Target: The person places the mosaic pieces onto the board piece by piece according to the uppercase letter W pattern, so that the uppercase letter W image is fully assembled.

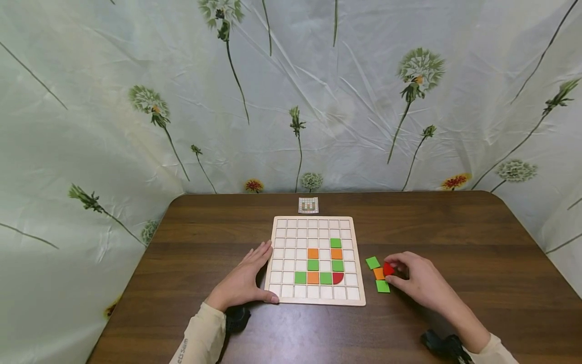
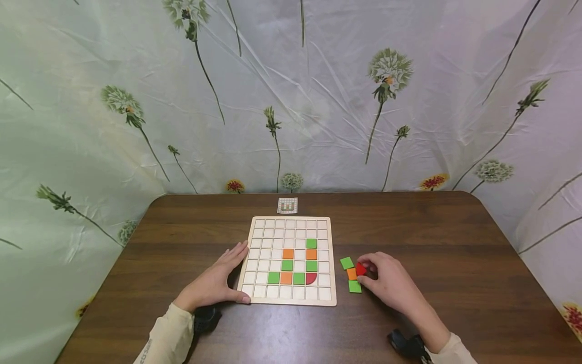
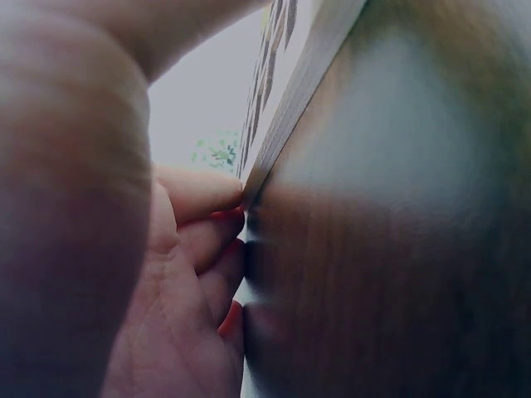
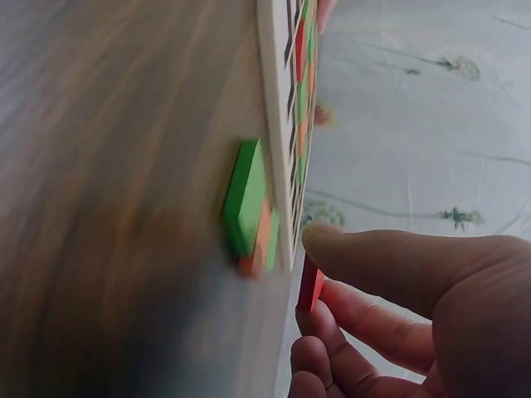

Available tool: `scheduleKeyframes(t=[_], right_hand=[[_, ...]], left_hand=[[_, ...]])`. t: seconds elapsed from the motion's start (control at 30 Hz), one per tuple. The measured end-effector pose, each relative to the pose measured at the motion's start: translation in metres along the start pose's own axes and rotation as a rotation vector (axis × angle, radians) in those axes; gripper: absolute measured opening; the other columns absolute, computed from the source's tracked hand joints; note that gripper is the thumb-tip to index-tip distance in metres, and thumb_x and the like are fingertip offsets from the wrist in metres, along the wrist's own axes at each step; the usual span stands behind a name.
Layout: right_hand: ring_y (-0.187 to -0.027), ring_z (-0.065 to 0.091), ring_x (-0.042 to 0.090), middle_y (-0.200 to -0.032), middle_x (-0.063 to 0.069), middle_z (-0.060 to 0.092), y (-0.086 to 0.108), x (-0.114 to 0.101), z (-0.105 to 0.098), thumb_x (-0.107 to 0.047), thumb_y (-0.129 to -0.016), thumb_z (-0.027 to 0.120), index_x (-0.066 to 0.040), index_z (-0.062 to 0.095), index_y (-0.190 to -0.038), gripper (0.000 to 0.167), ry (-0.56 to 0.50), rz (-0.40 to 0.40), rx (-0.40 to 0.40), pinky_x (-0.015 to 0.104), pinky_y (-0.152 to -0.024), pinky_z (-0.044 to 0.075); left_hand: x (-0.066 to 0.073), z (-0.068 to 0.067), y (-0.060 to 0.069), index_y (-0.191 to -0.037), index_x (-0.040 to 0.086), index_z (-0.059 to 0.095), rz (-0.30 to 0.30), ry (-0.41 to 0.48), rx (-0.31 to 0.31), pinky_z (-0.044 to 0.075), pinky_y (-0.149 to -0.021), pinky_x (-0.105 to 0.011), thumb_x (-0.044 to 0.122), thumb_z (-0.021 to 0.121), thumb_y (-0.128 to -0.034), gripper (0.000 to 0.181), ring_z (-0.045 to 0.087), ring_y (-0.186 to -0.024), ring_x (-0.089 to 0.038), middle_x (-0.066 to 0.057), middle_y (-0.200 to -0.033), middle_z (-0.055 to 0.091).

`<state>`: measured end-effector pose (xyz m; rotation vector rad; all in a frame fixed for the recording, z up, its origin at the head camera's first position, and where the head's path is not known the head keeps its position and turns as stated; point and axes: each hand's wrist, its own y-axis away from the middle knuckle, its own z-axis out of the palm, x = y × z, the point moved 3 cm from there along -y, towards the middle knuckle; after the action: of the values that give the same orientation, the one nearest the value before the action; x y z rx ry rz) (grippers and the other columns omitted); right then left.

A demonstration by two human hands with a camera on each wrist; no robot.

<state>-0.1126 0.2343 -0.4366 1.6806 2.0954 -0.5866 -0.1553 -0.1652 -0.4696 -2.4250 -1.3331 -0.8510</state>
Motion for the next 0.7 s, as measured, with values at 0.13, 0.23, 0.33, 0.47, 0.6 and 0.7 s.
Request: scheduleKeyframes(t=[0.13, 0.23, 0.33, 0.47, 0.6, 0.7], right_hand=[[-0.083, 0.057, 0.012, -0.094, -0.004, 0.064, -0.005, -0.012, 0.005, -0.013, -0.08, 0.085, -0.006, 0.073, -0.107, 0.031, -0.026, -0.045, 0.007, 0.029, -0.067, 0.05], [-0.083, 0.058, 0.013, -0.096, -0.003, 0.066, -0.009, -0.022, 0.009, -0.012, -0.081, 0.084, -0.006, 0.073, -0.109, 0.031, -0.043, -0.068, -0.002, 0.03, -0.069, 0.052], [-0.084, 0.059, 0.014, -0.099, -0.002, 0.067, -0.014, -0.032, 0.014, -0.011, -0.082, 0.083, -0.007, 0.073, -0.11, 0.031, -0.048, -0.089, -0.019, 0.031, -0.071, 0.053], [-0.084, 0.057, 0.014, -0.097, -0.004, 0.065, -0.02, -0.045, 0.021, -0.011, -0.082, 0.083, -0.007, 0.072, -0.111, 0.031, -0.056, -0.129, -0.036, 0.031, -0.071, 0.052], [-0.082, 0.055, 0.014, -0.094, -0.005, 0.063, -0.026, -0.056, 0.028, -0.008, -0.082, 0.082, -0.007, 0.073, -0.109, 0.029, -0.068, -0.166, -0.044, 0.028, -0.07, 0.049], [-0.082, 0.055, 0.015, -0.096, -0.004, 0.064, -0.031, -0.063, 0.033, -0.006, -0.081, 0.081, -0.007, 0.073, -0.109, 0.029, -0.073, -0.183, -0.05, 0.028, -0.071, 0.05]], left_hand=[[0.0, 0.0, 0.0, -0.159, 0.002, 0.023, 0.001, 0.004, -0.002, 0.011, -0.124, -0.05, 0.063, 0.086, -0.0664, 0.127, 0.012, -0.153, -0.029, -0.01, -0.167, 0.014], [-0.001, 0.001, 0.0, -0.159, 0.002, 0.023, 0.003, 0.004, -0.002, 0.011, -0.124, -0.05, 0.064, 0.085, -0.0665, 0.128, 0.012, -0.153, -0.029, -0.01, -0.167, 0.014], [-0.002, 0.001, 0.0, -0.159, 0.003, 0.022, 0.0, 0.005, -0.004, 0.011, -0.124, -0.051, 0.065, 0.084, -0.0666, 0.128, 0.012, -0.153, -0.029, -0.01, -0.167, 0.014], [-0.002, 0.001, -0.001, -0.159, 0.003, 0.023, -0.009, 0.0, -0.006, 0.011, -0.124, -0.05, 0.065, 0.085, -0.0661, 0.128, 0.012, -0.153, -0.029, -0.009, -0.167, 0.014], [-0.003, 0.002, -0.001, -0.159, 0.004, 0.022, -0.013, -0.009, -0.008, 0.011, -0.124, -0.049, 0.065, 0.085, -0.0658, 0.128, 0.012, -0.153, -0.027, -0.008, -0.167, 0.013], [-0.003, 0.002, -0.001, -0.16, 0.005, 0.021, -0.022, -0.016, -0.014, 0.01, -0.125, -0.046, 0.065, 0.085, -0.0654, 0.129, 0.011, -0.154, -0.024, -0.006, -0.167, 0.012]])
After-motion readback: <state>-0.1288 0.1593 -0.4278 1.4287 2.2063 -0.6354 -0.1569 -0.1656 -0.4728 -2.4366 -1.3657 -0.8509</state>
